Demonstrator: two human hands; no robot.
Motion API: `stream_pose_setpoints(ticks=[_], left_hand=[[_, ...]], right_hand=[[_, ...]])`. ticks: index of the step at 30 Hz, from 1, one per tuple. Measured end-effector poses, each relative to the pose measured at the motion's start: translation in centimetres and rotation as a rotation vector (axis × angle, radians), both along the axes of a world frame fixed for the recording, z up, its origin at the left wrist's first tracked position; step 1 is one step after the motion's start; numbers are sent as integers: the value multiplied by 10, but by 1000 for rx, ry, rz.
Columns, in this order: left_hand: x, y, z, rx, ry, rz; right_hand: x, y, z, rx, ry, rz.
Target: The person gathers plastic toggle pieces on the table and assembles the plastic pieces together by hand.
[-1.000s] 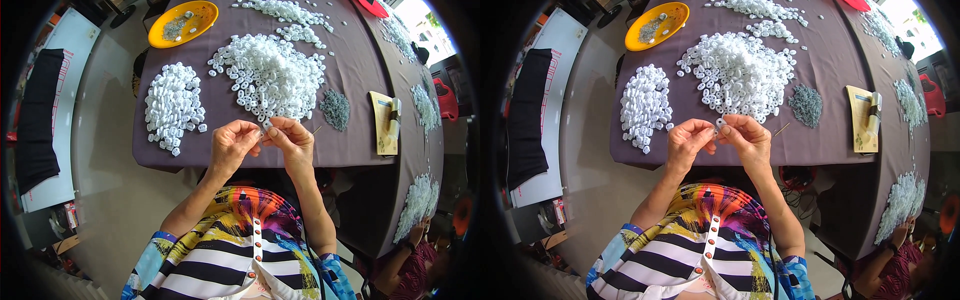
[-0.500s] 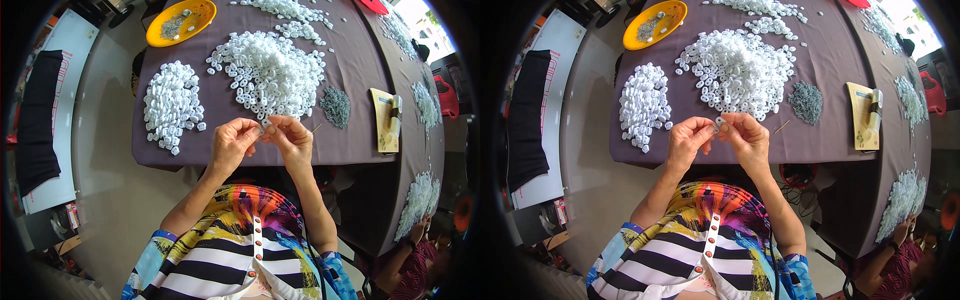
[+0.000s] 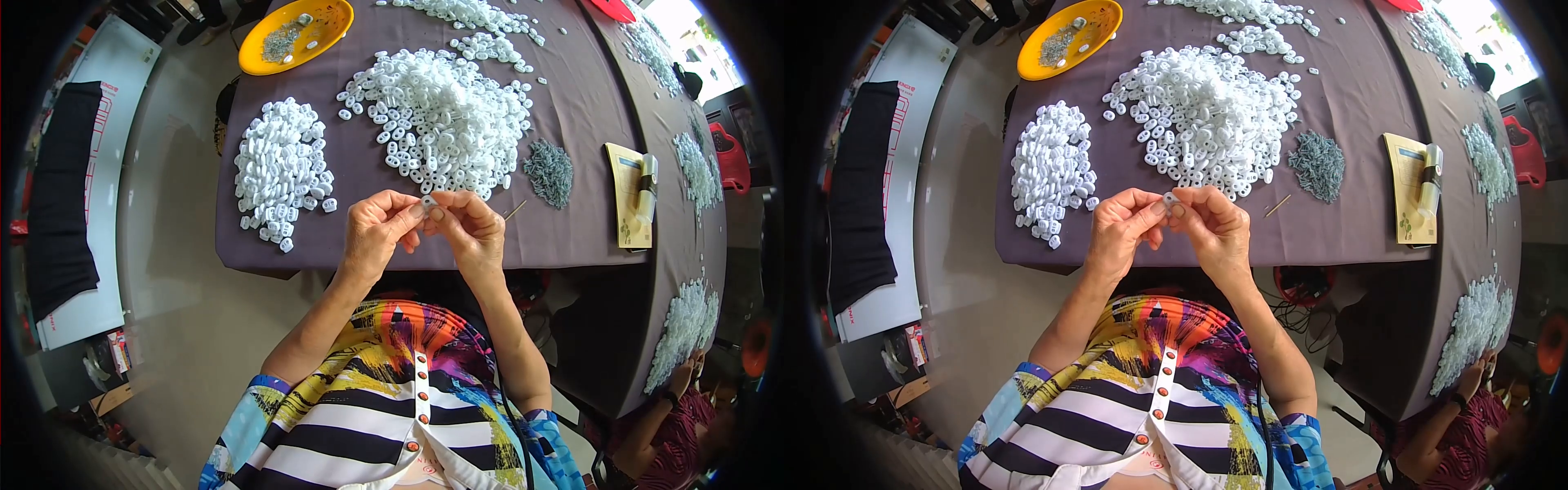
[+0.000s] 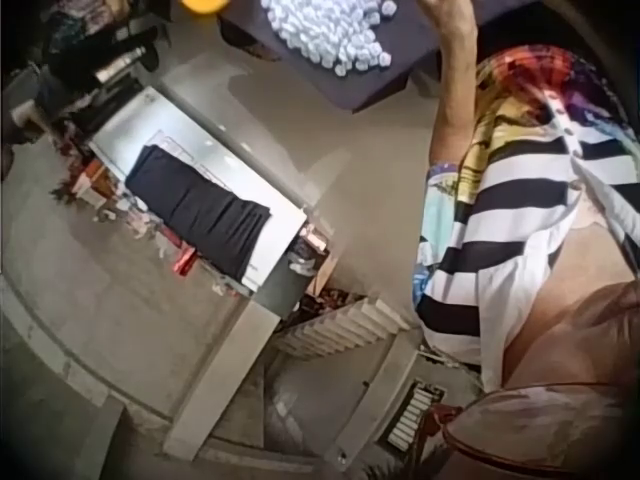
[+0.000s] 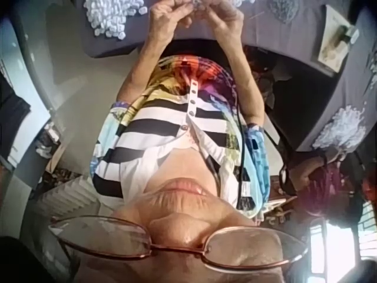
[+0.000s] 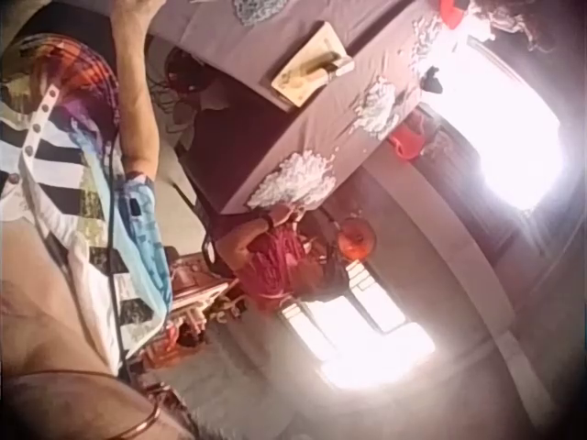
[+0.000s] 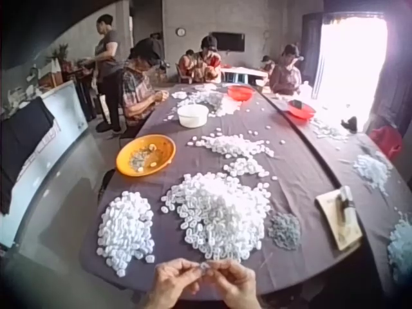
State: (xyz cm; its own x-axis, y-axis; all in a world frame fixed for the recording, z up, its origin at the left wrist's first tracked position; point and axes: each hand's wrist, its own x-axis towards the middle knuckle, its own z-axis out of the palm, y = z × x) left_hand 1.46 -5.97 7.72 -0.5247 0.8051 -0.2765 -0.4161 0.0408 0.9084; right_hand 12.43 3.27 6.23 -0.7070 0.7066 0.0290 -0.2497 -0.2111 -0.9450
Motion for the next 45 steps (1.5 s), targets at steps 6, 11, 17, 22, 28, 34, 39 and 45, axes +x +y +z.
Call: stream_pose_setpoints(ticks=[6, 11, 17, 22, 28, 34, 39, 45], left_hand=[[3, 3, -6, 48, -61, 12], [9, 5, -9, 109, -170, 36], [3, 9, 5, 32, -52, -92], [2, 10, 10, -35, 104, -170], [7, 12, 2, -2, 8, -98], [7, 11, 4, -30, 35, -89], [6, 7, 1, -74, 68, -132], [-2, 6, 12, -124, 171, -215]], right_hand=[[1, -2, -2, -37, 37, 18], [4, -2, 1, 13, 47, 43], [12, 9, 8, -79, 9, 110], [13, 11, 12, 4, -50, 124], [11, 3, 4, -35, -41, 55], [11, 3, 0, -8, -25, 110], [14, 12, 0, 350, -162, 111], [15, 14, 7, 656, -165, 84]])
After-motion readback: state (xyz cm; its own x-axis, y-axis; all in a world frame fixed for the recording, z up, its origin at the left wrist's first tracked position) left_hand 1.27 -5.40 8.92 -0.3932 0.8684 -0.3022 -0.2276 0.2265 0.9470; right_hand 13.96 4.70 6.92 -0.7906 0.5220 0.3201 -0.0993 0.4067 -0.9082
